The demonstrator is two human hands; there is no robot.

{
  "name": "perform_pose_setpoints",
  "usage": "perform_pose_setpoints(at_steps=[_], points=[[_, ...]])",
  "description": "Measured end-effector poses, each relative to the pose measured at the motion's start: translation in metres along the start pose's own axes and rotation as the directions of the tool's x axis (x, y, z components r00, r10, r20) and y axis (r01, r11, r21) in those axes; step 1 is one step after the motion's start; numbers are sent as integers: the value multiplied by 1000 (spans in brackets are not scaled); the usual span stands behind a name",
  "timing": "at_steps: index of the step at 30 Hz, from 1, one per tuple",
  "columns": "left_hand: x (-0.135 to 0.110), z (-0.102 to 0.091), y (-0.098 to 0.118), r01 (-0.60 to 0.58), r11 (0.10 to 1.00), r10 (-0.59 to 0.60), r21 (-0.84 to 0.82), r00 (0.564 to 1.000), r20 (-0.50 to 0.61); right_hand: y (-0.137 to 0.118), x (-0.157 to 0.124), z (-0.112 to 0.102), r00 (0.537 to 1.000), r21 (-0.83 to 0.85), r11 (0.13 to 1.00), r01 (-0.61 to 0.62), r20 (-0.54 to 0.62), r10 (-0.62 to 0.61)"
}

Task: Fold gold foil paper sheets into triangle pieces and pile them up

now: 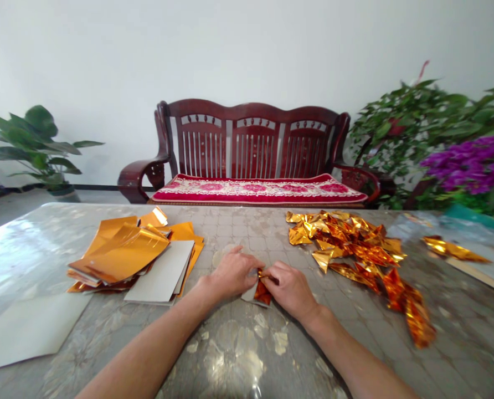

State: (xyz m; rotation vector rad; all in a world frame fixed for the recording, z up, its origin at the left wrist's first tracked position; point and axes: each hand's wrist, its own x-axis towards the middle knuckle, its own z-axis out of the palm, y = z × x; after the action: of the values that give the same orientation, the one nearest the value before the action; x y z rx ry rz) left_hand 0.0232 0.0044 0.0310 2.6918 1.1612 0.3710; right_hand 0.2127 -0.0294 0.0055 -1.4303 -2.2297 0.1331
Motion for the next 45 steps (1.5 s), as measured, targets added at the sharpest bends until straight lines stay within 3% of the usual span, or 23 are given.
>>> perform_pose_setpoints(at_steps=[10,19,24,29,32,37,41,45], points=[[0,-6,8,-44,994,39,102,998,49,3,-2,-1,998,59,996,63,4,-63],[-1,-4,-1,-33,999,34,-11,995,95,3,-2,-1,988,93,986,135,63,-141],[-11,-34,-16,-27,989,43,-144,993,110,0,0,-2,992,67,995,67,100,-74],[-20,-59,-15,-74,995,89,-73,969,230,-1,4,-3,991,106,994,27,126,-40],[-25,-53,-2,-90,995,77,35,959,272,1,6,-2,992,121,993,6,128,-21],[-37,-24,13,-144,979,123,142,981,147,2,8,-2,991,119,993,-20,134,4],[-42,-5,14,-53,991,51,120,998,21,2,9,-2,990,111,993,-27,138,12],[-38,2,13,114,991,-112,75,993,-36,5,10,-2,991,134,990,-31,134,13]])
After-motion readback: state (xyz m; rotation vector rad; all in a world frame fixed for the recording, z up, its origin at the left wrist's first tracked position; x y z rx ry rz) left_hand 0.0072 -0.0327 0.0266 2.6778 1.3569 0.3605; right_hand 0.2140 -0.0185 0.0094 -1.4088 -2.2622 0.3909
